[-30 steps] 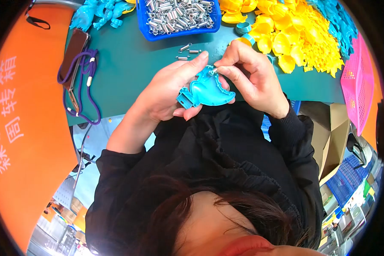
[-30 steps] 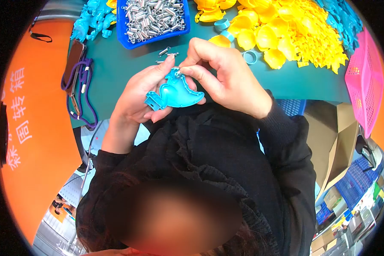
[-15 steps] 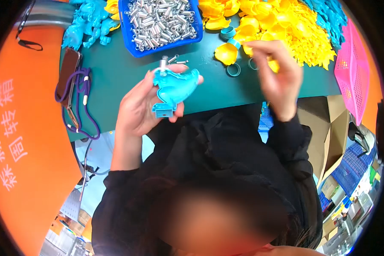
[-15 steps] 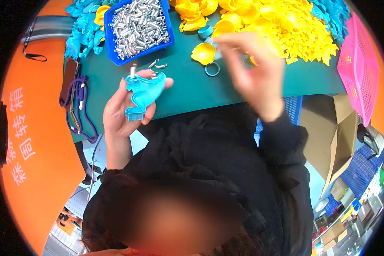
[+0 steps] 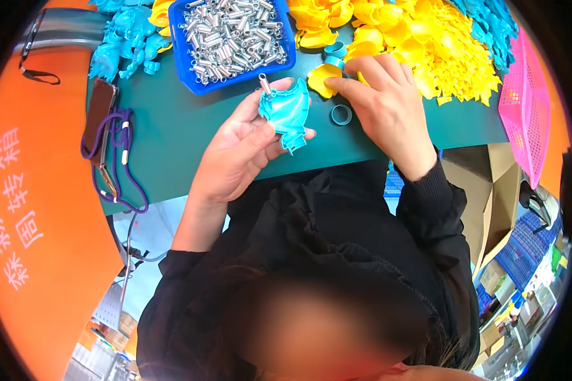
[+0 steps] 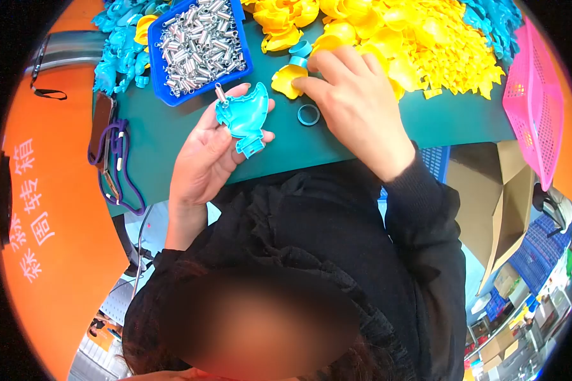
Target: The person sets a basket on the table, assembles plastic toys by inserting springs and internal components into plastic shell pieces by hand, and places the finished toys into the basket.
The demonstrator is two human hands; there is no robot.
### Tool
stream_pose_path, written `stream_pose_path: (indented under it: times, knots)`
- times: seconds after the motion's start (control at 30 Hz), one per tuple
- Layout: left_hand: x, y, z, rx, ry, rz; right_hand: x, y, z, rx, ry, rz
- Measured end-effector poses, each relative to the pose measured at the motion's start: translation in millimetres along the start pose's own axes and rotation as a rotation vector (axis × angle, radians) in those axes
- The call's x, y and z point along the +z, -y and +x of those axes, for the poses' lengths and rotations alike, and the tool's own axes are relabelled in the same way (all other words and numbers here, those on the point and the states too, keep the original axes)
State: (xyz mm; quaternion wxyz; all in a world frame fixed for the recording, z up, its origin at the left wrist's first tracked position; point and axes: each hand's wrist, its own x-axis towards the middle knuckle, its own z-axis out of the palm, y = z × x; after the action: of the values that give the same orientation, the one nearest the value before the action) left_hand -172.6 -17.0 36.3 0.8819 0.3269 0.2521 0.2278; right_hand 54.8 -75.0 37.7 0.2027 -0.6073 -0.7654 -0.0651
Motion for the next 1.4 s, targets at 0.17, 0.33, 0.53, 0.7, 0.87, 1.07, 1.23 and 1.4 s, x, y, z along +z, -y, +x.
stream_pose_path:
  times: [0.17,0.33,0.53,0.7,0.87,1.07,1.23,1.4]
  knots:
    - [0.0,-0.4,-4.5,0.104,-0.024,0.078,2.6,-6.4,13.3,0.005,-0.124,0.333]
    - [-3.0,11.2,0.6,0.324,-0.068,0.211,-0.7,20.1,12.6,0.468,-0.136,1.211]
    - [-3.6,13.5,0.9,0.580,0.066,0.388,-13.5,28.4,8.9,0.378,0.147,1.165]
    - [0.1,27.0,7.4,0.510,0.098,0.324,-11.6,40.7,7.3,0.543,0.298,1.626]
    - [-3.5,29.1,8.9,0.563,0.047,0.150,-10.9,42.8,1.3,0.540,0.151,1.765]
    - [-5.6,28.6,7.6,0.486,0.073,0.140,-18.5,35.4,9.0,0.537,0.300,1.711]
    - [-9.3,30.1,7.9,0.498,0.106,0.179,-21.1,39.0,8.7,0.581,0.277,1.721]
    - [-10.8,29.3,8.8,0.474,0.139,0.194,-22.5,38.8,9.2,0.587,0.307,1.733]
